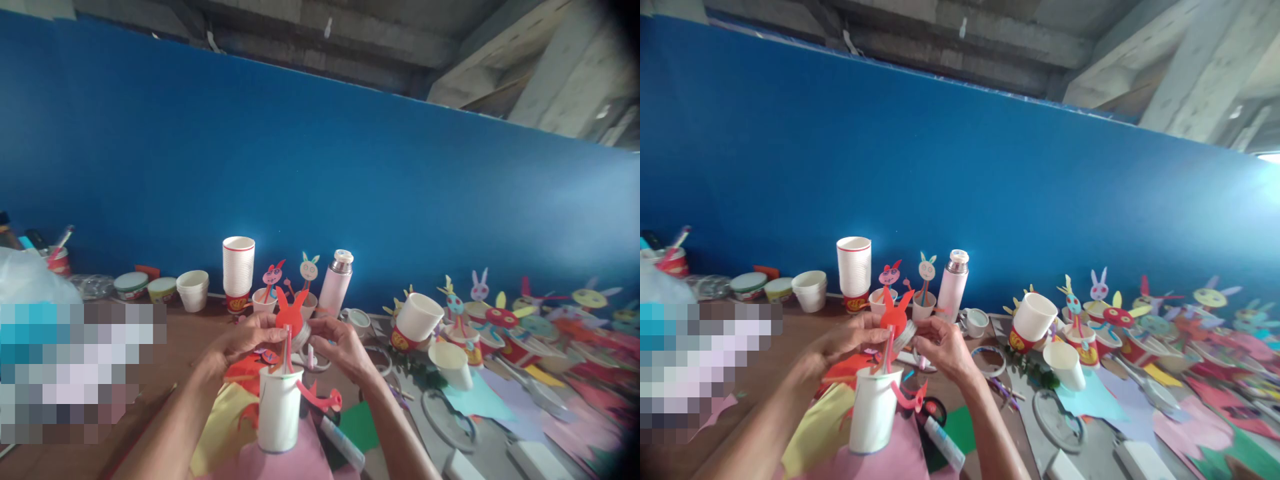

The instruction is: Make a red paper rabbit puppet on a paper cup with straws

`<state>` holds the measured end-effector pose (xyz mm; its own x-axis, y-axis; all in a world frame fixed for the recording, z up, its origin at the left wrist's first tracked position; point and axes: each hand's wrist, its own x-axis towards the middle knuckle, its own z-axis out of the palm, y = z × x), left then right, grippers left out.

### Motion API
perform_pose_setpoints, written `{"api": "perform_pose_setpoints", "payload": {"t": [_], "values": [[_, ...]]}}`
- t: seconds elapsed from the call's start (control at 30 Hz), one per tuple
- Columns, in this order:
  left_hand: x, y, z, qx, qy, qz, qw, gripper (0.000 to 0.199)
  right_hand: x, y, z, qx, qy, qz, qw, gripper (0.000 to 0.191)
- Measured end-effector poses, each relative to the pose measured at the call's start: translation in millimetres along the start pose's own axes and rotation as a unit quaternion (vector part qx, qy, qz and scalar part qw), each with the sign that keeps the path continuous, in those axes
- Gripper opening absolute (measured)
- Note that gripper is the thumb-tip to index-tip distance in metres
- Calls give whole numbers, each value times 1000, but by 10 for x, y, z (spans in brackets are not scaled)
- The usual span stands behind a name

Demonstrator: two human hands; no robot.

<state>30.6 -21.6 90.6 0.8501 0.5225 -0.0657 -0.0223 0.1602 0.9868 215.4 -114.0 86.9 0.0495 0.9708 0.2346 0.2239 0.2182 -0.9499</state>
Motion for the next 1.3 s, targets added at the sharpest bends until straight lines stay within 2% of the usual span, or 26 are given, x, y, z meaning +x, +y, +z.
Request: {"api": "perform_pose_setpoints", "payload": {"t": [0.2,0.4,0.73,1.0,1.2,1.3], "values": [[12,2,-3,6,-21,15,1000,21,-3,15,-5,-6,-3,3,1000,20],[24,17,11,30,-19,10,999,23,-7,-1,5,-77,13,-17,997,20],[17,13,30,14,-44,17,999,21,9,121,-54,-54,14,5,998,16],[-6,32,68,-20,-36,3,999,19,53,148,-31,13,25,2,1000,12],[5,8,41,-27,-42,27,998,17,23,126,-11,91,-42,32,994,33],[22,-7,35,-21,-42,31,998,19,23,179,47,132,-56,48,989,36]]}}
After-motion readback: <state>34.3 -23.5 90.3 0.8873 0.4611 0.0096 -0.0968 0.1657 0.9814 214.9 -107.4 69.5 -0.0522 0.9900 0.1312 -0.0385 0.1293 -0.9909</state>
